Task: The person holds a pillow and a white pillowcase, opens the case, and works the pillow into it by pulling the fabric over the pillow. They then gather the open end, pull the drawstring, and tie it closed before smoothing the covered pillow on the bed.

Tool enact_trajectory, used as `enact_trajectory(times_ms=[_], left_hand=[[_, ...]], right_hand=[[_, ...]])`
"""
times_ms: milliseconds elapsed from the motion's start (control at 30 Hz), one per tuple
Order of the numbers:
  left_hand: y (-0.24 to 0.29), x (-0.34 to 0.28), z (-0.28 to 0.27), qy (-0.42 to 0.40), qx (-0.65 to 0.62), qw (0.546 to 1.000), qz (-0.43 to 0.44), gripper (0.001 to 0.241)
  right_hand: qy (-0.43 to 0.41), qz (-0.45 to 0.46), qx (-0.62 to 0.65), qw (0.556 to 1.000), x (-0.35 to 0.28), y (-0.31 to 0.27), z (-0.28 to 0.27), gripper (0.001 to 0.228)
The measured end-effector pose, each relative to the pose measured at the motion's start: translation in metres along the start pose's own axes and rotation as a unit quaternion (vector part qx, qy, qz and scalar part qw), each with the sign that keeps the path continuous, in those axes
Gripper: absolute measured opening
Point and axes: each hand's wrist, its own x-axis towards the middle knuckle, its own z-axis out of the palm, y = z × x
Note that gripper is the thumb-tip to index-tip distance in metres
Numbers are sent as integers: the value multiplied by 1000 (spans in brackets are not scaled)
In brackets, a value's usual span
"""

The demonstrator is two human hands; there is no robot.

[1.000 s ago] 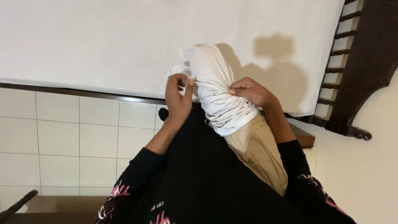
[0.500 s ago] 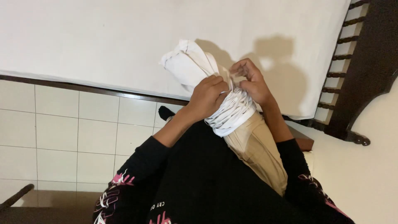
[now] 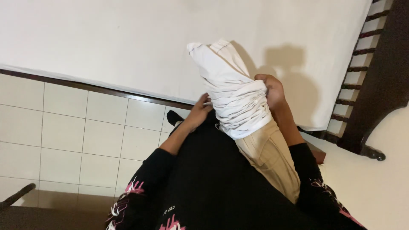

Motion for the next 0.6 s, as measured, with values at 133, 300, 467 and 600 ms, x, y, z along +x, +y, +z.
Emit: enact_trajectory(times_ms=[133, 300, 467, 600], left_hand=[[12, 12, 28, -116, -166, 979, -18, 28], [63, 15, 40, -71, -80, 984, 140, 21], [101, -38, 34, -103, 83, 968, 214, 34], [101, -54, 41, -129, 119, 956, 237, 36]], right_hand=[[136, -112, 62, 982, 5, 13, -18, 14], [138, -166, 36, 976, -16, -36, 36, 25], [135, -229, 17, 964, -56, -97, 75, 51], [17, -222, -98, 970, -73, -122, 111, 55]])
